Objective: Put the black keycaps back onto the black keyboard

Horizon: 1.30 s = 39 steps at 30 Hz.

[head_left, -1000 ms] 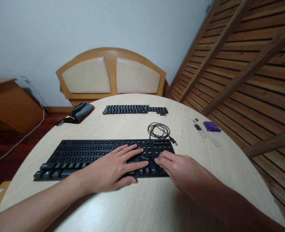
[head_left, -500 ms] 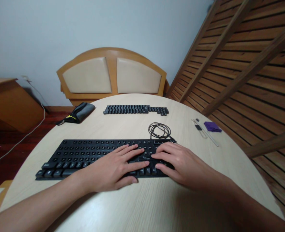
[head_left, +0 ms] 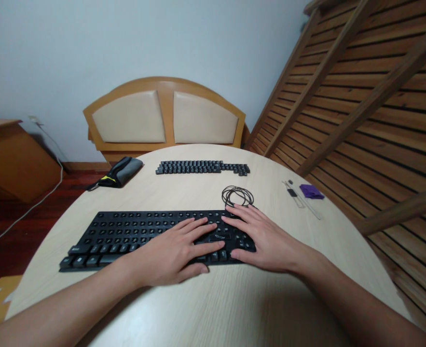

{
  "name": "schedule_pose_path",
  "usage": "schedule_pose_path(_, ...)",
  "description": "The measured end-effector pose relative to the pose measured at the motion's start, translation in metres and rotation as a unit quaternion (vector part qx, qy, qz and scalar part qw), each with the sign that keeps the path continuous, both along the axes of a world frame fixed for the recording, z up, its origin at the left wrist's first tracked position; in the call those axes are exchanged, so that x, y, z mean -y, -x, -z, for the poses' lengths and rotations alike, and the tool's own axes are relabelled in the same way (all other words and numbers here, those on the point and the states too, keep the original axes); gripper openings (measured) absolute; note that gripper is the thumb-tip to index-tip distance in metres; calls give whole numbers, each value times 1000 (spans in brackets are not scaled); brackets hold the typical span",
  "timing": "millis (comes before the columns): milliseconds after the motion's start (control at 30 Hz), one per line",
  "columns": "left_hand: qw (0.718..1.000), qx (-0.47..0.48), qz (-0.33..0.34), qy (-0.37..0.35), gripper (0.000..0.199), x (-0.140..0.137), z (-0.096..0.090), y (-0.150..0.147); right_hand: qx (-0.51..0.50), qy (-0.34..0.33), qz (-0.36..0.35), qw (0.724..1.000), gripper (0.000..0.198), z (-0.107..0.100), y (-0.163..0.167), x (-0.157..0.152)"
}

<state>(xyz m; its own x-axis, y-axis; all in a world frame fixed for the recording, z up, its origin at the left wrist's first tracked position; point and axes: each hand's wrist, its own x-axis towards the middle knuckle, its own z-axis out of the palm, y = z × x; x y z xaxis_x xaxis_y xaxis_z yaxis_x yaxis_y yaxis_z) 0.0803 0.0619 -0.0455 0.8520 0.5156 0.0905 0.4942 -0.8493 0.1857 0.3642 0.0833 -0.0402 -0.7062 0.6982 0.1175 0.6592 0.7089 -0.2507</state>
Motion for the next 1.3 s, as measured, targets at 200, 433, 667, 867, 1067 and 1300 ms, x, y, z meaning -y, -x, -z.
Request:
schedule_pose_path(200, 1000, -4, -2, -4, 53, -1, 1, 1, -97, -35, 85, 991, 36, 3, 1, -40)
schedule_pose_path(433, 1000, 27, 2, 1, 54, -1, 3, 1, -4, -38, 286, 957, 39, 9, -6, -114)
schedule_pose_path(667, 1000, 28, -1, 3, 53, -1, 1, 1, 31, -48, 350, 935, 53, 20, -4, -152)
schedule_pose_path(867, 999, 34, -3, 10, 52, 0, -3, 1, 42, -58, 371, 926, 45, 26, 0, -166)
schedule_pose_path(1067, 999, 26, -19, 26, 62, -1, -12, 5, 33, -66, 364, 929, 29, 23, 0, -160)
schedule_pose_path(1300, 997, 24, -61, 37, 61, -2, -19, 8, -5, -75, 327, 942, 22, 7, 1, -125)
